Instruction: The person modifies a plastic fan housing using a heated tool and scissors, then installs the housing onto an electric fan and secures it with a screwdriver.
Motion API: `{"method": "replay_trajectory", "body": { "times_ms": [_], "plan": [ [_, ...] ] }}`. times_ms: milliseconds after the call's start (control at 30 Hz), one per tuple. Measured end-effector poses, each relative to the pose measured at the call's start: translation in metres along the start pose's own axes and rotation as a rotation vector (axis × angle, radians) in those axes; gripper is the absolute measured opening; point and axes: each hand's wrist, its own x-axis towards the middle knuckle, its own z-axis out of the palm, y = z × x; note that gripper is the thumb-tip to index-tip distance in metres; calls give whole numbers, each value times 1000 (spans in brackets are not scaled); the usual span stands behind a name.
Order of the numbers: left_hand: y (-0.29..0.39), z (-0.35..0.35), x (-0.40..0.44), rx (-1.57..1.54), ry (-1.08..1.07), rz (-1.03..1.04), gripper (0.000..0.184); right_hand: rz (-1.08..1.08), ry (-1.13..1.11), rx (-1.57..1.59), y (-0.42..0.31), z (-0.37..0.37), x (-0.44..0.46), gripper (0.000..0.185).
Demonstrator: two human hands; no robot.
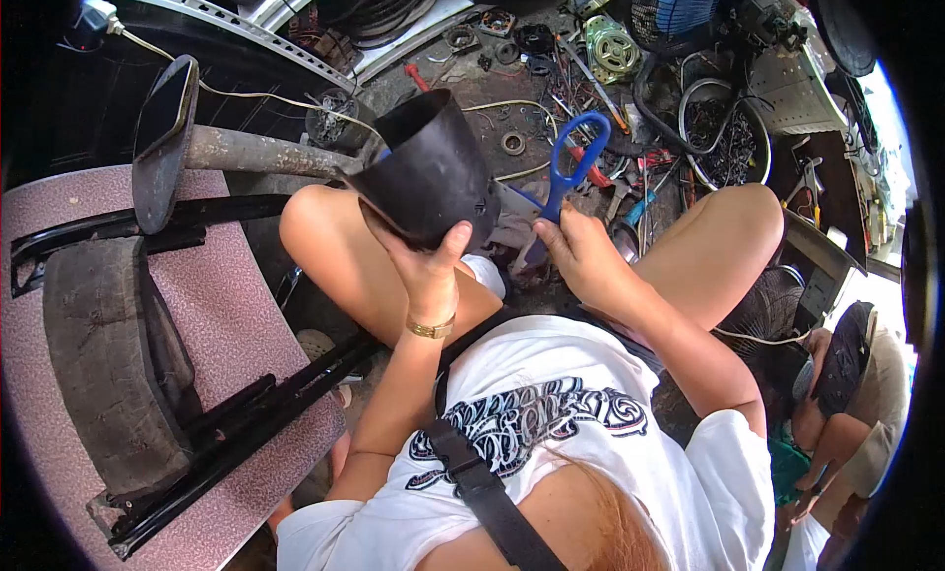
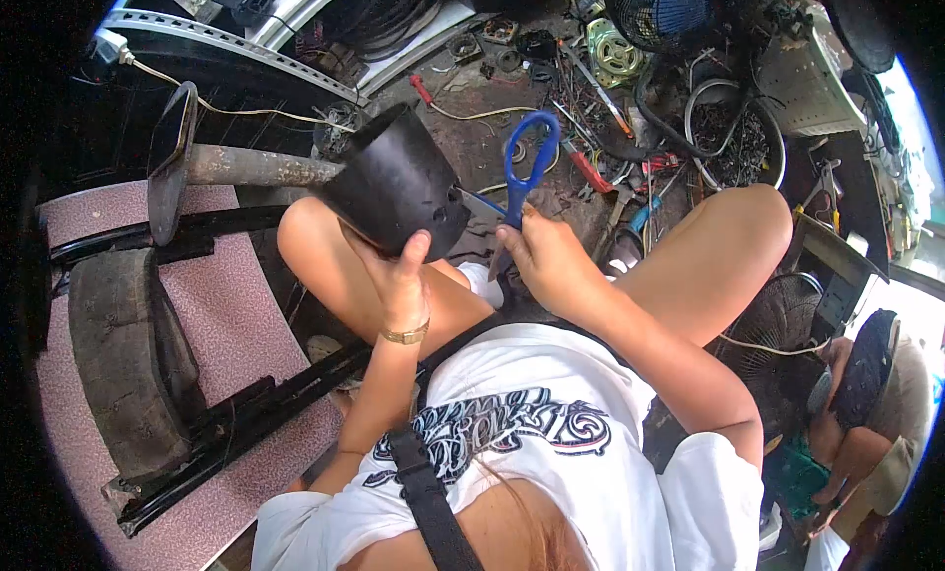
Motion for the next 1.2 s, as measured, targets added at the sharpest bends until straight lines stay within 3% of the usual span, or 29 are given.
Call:
{"method": "replay_trajectory", "body": {
  "times_ms": [67, 167, 200, 267, 333, 400, 433, 500, 667, 733, 833, 967, 1033, 1133, 1200],
  "plan": [
    [-8, -4, 0, 50, -1, 61, 130, -97, 23, 23, 9, 4, 2, 21],
    [-13, -10, 3, 87, -9, 160, 131, 492, -317, 508, -10, -12, 6, 23],
    [-15, -17, 8, 7, -78, 89, 132, 488, -312, 509, -12, -20, 9, 23],
    [-19, -27, 15, -70, -149, 17, 133, 703, -659, 1037, -11, -35, 11, 25],
    [-3, -22, 24, -49, -194, -19, 131, 552, -536, 576, -13, -43, 19, 28],
    [9, -18, 30, -73, -228, -51, 129, -14, -226, -239, -16, -48, 22, 28],
    [12, -17, 30, -99, -269, -91, 126, -13, -226, -240, -23, -51, 20, 28],
    [8, -19, 33, -164, -265, -103, 122, -137, -138, -786, -40, -54, 17, 31],
    [11, -13, 32, -473, -307, -211, 107, -234, -15, -739, -38, -43, 20, 29],
    [4, -3, 24, -699, -121, -328, 92, -310, 24, -708, -35, -33, 21, 28],
    [7, 15, 22, -846, -187, -468, 85, -310, 24, -695, -45, -21, 22, 23],
    [2, 22, 30, -799, -36, -568, 85, -297, -12, -750, -42, -20, 24, 23],
    [13, 31, 29, -873, 22, -720, 88, -342, -6, -794, -42, -22, 26, 23],
    [14, 30, 28, -983, -170, -768, 79, -366, -48, -822, -44, -27, 25, 23],
    [18, 33, 34, -946, -45, -761, 76, -349, -21, -854, -38, -32, 23, 22]
  ]
}}
